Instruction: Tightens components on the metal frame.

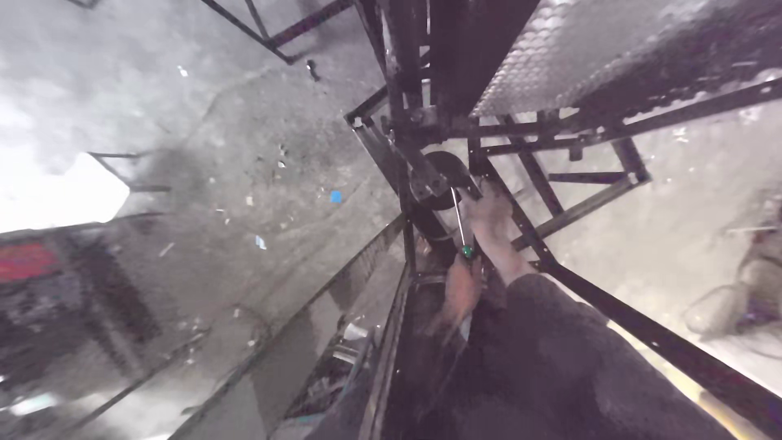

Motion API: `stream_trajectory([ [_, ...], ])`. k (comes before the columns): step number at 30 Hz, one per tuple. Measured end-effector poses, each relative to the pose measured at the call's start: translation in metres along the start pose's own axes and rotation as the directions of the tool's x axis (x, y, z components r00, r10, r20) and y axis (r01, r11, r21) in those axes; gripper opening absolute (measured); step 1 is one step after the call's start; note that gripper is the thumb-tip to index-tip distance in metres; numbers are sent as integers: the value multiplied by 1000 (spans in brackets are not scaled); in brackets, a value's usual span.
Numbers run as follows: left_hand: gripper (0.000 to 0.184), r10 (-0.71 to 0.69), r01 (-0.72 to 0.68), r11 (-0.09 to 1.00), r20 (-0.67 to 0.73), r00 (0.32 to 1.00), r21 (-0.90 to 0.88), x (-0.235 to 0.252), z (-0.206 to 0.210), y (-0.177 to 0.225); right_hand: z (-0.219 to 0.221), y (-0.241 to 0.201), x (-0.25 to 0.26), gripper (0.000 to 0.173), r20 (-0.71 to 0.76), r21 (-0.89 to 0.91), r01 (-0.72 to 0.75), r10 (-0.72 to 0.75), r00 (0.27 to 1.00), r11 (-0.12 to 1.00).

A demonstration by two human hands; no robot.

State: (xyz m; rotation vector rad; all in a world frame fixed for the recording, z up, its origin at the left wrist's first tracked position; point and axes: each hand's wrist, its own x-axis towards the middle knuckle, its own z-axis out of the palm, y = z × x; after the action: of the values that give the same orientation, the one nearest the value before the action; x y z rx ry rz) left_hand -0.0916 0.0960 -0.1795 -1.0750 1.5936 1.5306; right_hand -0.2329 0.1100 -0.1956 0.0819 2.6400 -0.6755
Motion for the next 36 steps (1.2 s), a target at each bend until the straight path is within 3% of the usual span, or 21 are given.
stream_trajectory([
  [5,46,-12,12,1000,-1,1000,3,1,-4,-3,-25,24,20,61,73,295,201,-232,970,934],
  [9,45,-49,49,998,5,999,51,2,-5,3,-43,23,59,75,343,209,372,-424,838,904],
  [12,44,-45,45,999,7,999,-15,1,-6,0,-44,15,72,73,486,86,421,-407,774,903],
  [18,46,-33,33,999,16,999,29,-2,-9,-4,-40,14,65,46,364,50,409,-398,842,911],
  [28,48,-30,31,994,-16,999,105,-7,-14,-5,-35,16,56,51,339,12,339,-323,884,941],
  [36,47,22,-20,995,-16,1000,94,-6,-16,-11,-27,25,55,47,282,156,331,-363,888,931],
])
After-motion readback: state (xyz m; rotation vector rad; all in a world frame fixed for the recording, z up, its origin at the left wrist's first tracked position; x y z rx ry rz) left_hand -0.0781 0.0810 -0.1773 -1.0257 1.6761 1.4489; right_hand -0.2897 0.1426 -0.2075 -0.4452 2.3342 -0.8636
